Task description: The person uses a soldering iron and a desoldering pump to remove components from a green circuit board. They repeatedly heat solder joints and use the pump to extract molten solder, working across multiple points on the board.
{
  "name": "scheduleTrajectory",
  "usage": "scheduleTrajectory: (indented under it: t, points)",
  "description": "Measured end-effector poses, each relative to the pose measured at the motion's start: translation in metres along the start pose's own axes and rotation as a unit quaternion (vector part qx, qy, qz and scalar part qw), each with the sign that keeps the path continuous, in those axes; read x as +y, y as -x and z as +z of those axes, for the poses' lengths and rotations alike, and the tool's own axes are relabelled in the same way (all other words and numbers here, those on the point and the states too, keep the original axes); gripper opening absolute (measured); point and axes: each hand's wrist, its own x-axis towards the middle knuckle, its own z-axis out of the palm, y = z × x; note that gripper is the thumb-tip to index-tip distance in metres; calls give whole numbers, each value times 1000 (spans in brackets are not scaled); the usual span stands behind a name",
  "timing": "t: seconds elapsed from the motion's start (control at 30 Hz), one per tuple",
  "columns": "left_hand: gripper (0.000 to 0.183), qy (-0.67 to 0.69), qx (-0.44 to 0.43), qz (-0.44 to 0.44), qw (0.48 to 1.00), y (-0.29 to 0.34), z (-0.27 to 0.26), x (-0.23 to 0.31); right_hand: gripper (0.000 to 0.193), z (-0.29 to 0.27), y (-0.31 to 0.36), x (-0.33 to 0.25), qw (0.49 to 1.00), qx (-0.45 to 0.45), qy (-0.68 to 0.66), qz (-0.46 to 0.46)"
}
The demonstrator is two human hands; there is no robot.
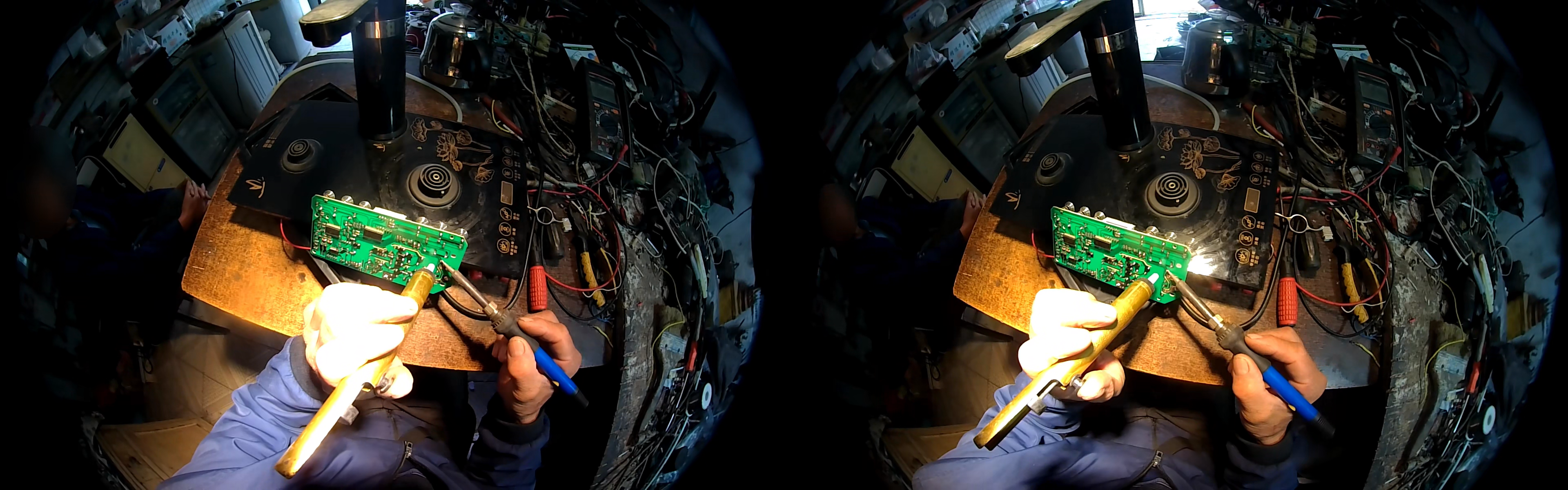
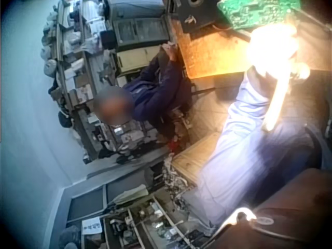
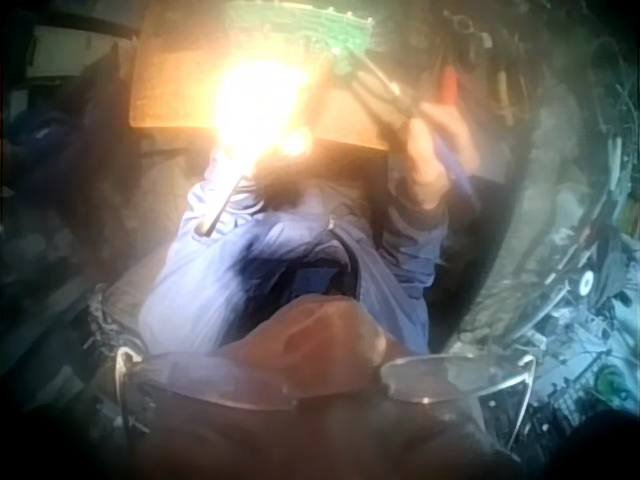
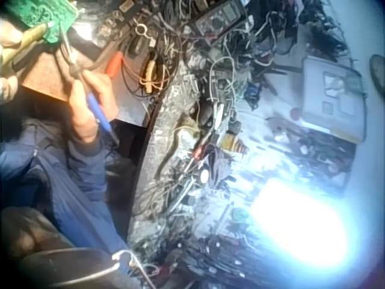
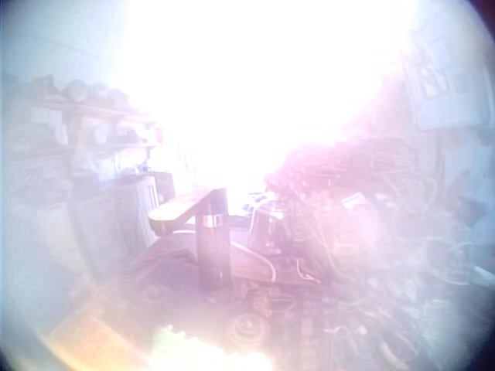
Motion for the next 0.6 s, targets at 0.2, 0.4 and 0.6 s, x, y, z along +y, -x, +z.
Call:
scheduleTrajectory:
  t: [0.2, 0.4, 0.6]
  points:
    - [44, 10, 11, 0, 1000, -2, 3, 0, 24, 5, -1, -7, 999, 17, -42, 26]
    - [46, 31, 18, 0, 999, -2, 3, -2, 26, 9, 0, -8, 999, 26, -37, 23]
    - [47, 18, 17, 0, 1000, -1, 1, 0, 28, 9, 1, -8, 998, 30, -50, 37]
